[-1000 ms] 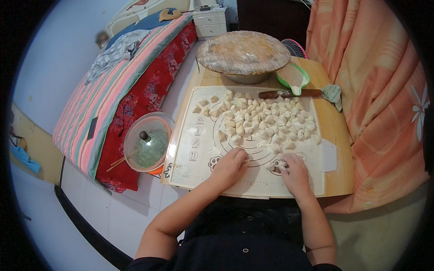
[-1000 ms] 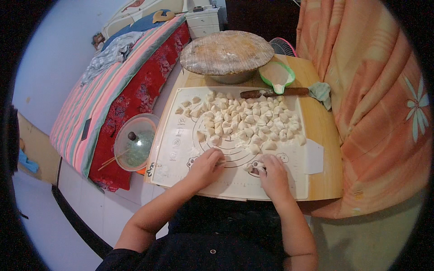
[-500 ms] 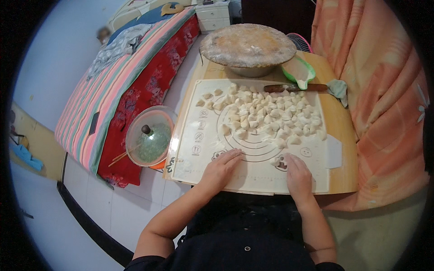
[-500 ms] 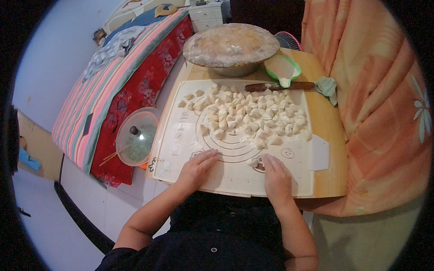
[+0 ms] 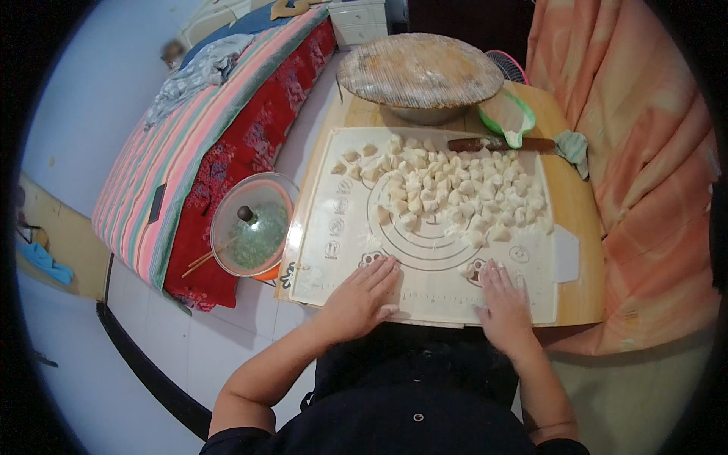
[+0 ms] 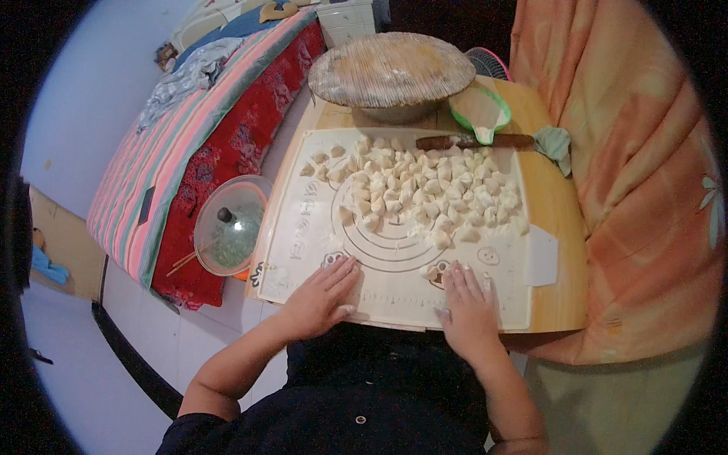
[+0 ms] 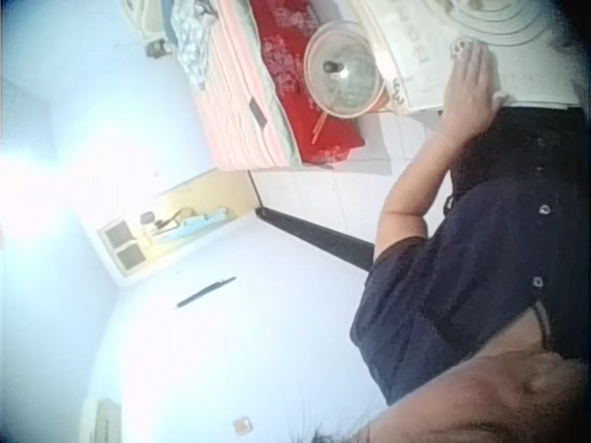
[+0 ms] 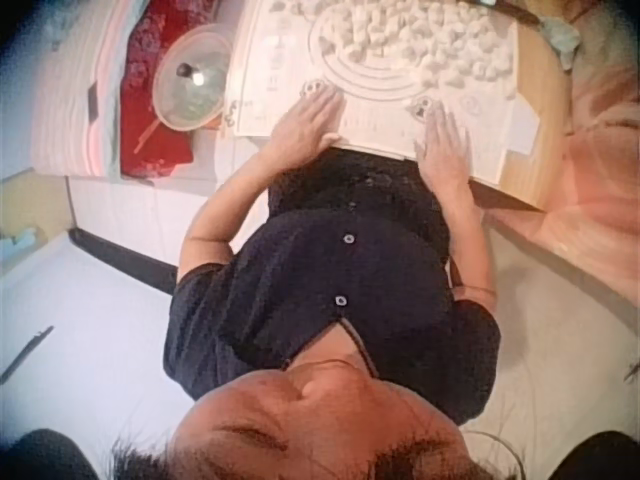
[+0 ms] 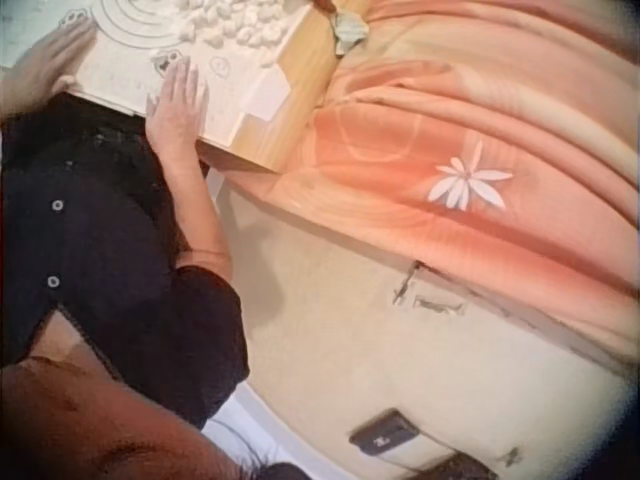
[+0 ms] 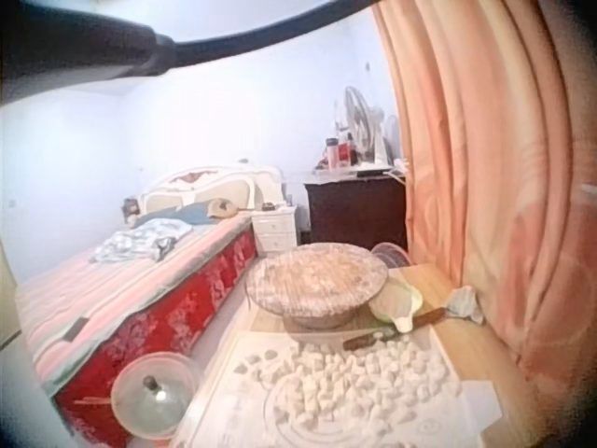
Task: The person rolls a long piece of dough into a thin rope, cuts it into small pieces, and then flattens each piece into a round wrapper using a rolling pin. The wrappers are placed on a silicone mat on the table.
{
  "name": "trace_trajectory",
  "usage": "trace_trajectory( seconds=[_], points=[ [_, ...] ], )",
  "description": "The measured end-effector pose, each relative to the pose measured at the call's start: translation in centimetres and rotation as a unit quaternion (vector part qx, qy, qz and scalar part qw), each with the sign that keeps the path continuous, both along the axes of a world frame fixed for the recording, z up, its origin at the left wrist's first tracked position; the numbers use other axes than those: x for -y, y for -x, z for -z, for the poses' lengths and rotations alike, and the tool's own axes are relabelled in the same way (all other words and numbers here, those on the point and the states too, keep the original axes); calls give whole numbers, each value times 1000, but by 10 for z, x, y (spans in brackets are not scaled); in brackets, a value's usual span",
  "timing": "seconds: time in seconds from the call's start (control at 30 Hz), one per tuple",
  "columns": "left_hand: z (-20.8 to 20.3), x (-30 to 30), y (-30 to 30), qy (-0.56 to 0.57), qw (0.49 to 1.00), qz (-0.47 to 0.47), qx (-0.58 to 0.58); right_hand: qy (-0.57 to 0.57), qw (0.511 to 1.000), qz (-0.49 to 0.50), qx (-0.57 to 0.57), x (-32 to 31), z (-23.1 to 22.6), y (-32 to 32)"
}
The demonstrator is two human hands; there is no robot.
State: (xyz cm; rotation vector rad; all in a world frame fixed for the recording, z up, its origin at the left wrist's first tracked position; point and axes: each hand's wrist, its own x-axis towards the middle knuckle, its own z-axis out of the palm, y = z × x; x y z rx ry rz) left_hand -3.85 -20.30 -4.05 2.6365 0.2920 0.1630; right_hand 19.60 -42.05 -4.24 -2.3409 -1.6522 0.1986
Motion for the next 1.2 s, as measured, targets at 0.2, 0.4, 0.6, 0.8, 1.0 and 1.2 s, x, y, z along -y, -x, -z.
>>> trace_trajectory(
  seconds=[0.2,0.4,0.6,0.8,1.0,1.2],
  points=[
    [-3,-50,-35,202,942,-224,146,-192,971,106,-93,-8,4,-14],
    [17,-72,-66,-80,970,-154,168,-40,998,10,55,-55,-17,14],
    [8,-50,-23,-59,977,-148,142,-53,996,-3,-68,-58,-11,23],
    [15,-52,4,-11,985,-119,121,-133,987,-19,-90,-45,1,22],
    [-6,-48,0,-41,992,-98,66,-161,985,-14,-66,-49,9,23],
    [2,-26,-8,-50,979,-144,137,-146,988,1,45,-50,4,36]
  ],
)
